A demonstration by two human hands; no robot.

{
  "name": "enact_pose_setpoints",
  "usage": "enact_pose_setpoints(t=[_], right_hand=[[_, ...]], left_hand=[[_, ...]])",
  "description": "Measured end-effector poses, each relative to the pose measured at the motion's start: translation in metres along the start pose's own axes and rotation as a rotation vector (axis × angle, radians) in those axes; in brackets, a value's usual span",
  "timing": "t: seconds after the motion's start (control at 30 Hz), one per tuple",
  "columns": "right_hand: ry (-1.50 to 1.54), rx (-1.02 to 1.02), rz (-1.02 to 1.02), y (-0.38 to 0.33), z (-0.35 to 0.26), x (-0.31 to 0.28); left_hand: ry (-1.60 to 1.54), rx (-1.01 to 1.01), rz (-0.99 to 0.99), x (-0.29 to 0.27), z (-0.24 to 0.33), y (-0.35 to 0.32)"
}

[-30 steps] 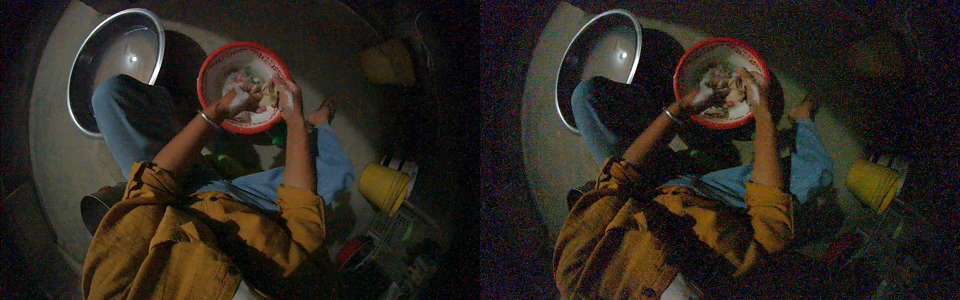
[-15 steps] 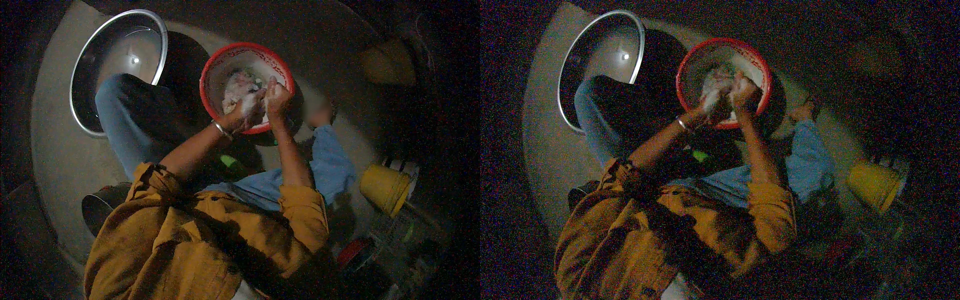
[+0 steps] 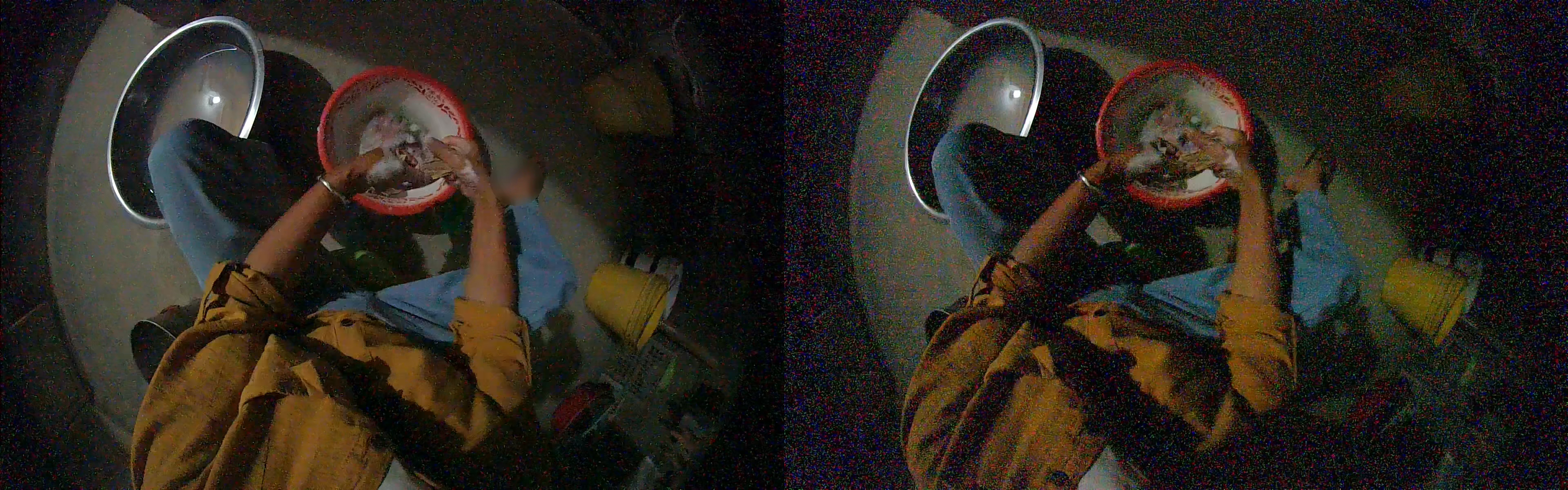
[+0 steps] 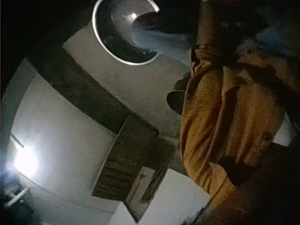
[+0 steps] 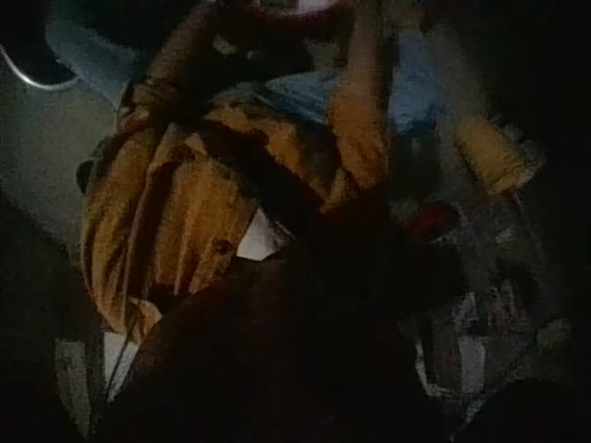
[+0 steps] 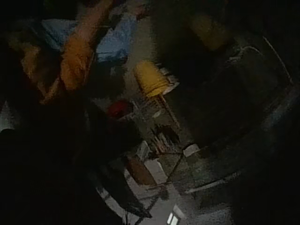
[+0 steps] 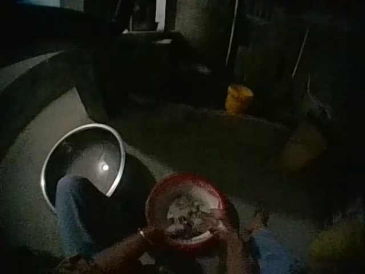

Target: The person sits on the floor and hand-washes a light-colored cloth in a red plastic basin filled with soapy water. They repeatedly scrub, squeeze, and rinse the cloth by hand, occasionally lifting it to wring out excess water before submerging it again.

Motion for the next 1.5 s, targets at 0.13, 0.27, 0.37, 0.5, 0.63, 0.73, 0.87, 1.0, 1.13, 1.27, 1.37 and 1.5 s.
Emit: enact_pose_setpoints(t=[0.13,0.27,0.37,0.5,0.63,0.73,0.87,1.0,1.13,1.27,1.37,1.5], right_hand=[[0.181,-0.027,-0.127,-0.009,0.000,-0.022],[0.567,-0.157,0.106,-0.002,0.009,-0.030],[0.114,-0.411,0.452,0.004,-0.007,-0.015],[-0.576,-0.851,0.381,-0.010,-0.044,0.073],[-0.408,-0.520,0.399,0.000,-0.022,0.046],[-0.650,-0.322,0.367,-0.004,-0.017,0.049],[-0.754,-0.318,0.189,-0.007,-0.056,0.101],[-0.385,-0.224,0.481,0.029,0.062,-0.006],[0.305,0.124,0.114,0.025,0.094,-0.018],[0.474,0.101,0.122,0.002,0.051,-0.011],[0.324,0.111,0.311,-0.002,0.013,-0.007],[0.048,-0.326,0.570,0.004,-0.006,0.011]], left_hand=[[0.092,0.021,0.036,-0.014,0.012,0.003],[-0.168,0.099,-0.036,-0.035,-0.020,0.050],[-0.269,-0.036,0.091,-0.034,-0.017,0.040],[-0.305,0.092,0.209,-0.043,-0.020,0.036],[-0.581,0.106,-0.328,-0.034,-0.076,0.072],[-0.630,0.008,-0.044,-0.039,-0.097,0.085],[-0.571,-0.100,0.087,-0.044,-0.063,0.043],[-0.591,-0.220,0.008,-0.015,-0.069,0.050],[-0.706,-0.113,-0.078,-0.032,-0.075,0.065],[-0.521,-0.243,0.035,-0.017,-0.047,0.036],[-0.290,-0.077,-0.057,-0.030,-0.041,0.038],[-0.505,0.049,-0.101,-0.074,-0.085,0.082]])
Point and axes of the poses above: each hand's wrist, its own y-axis towards the middle knuckle, its own x-axis out of the palm, z = x × y, the point moved 8 cm from there along y, towards the middle knuckle, and after that the axes turned 15 degrees about -x, right-handed, at the moved point
